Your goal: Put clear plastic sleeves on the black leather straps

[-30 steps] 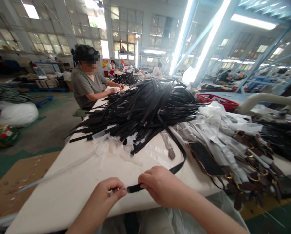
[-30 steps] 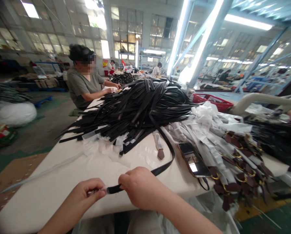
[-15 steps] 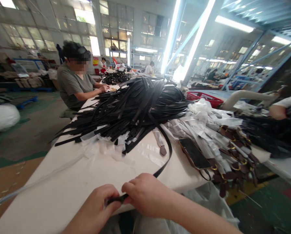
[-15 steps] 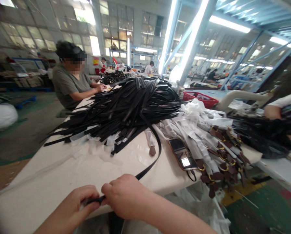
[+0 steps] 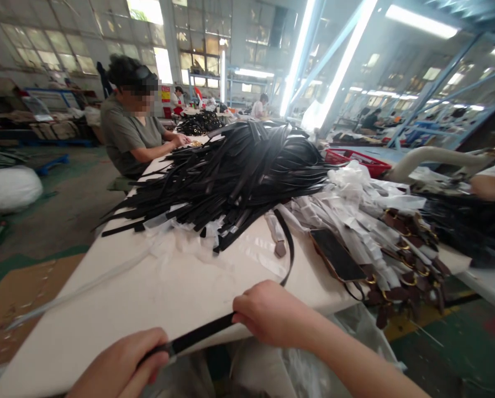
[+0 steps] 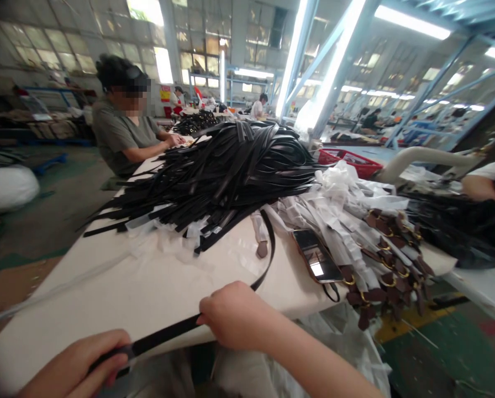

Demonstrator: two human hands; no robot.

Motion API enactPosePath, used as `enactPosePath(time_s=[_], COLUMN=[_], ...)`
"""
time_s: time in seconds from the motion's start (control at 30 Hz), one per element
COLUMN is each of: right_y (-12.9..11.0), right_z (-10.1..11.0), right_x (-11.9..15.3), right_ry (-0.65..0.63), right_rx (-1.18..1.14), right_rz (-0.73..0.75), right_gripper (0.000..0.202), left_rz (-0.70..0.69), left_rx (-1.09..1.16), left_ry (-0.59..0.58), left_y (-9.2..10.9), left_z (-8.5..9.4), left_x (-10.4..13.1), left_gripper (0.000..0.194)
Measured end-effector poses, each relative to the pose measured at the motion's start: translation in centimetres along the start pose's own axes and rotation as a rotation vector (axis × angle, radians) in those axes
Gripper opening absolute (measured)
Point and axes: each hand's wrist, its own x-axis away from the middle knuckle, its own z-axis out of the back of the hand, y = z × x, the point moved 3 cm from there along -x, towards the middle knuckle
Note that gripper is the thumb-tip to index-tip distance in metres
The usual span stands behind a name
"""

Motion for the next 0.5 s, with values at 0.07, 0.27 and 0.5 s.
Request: enactPosePath(time_s=[0.07,0.27,0.5], right_y=[-0.2,-1.8,-1.6], right_z=[0.5,2.5,3.8], right_x=[-0.5,-1.9,-3.5], right_ry=[0.006,0.044,0.099], right_rx=[-0.009,-0.064,-0.131], right_rz=[0.010,0.158,0.137], right_gripper=[0.023,0.022,0.025], left_rz=[0.012,-0.084,-0.055], left_rx=[0.043,0.130,-0.041], left_ry=[0.015,0.112,0.318], left_y=[0.4,2.6,2.4], left_z=[0.6,2.7,4.7], left_x=[0.4,0.6,1.3], left_gripper=[0.041,0.040,0.037])
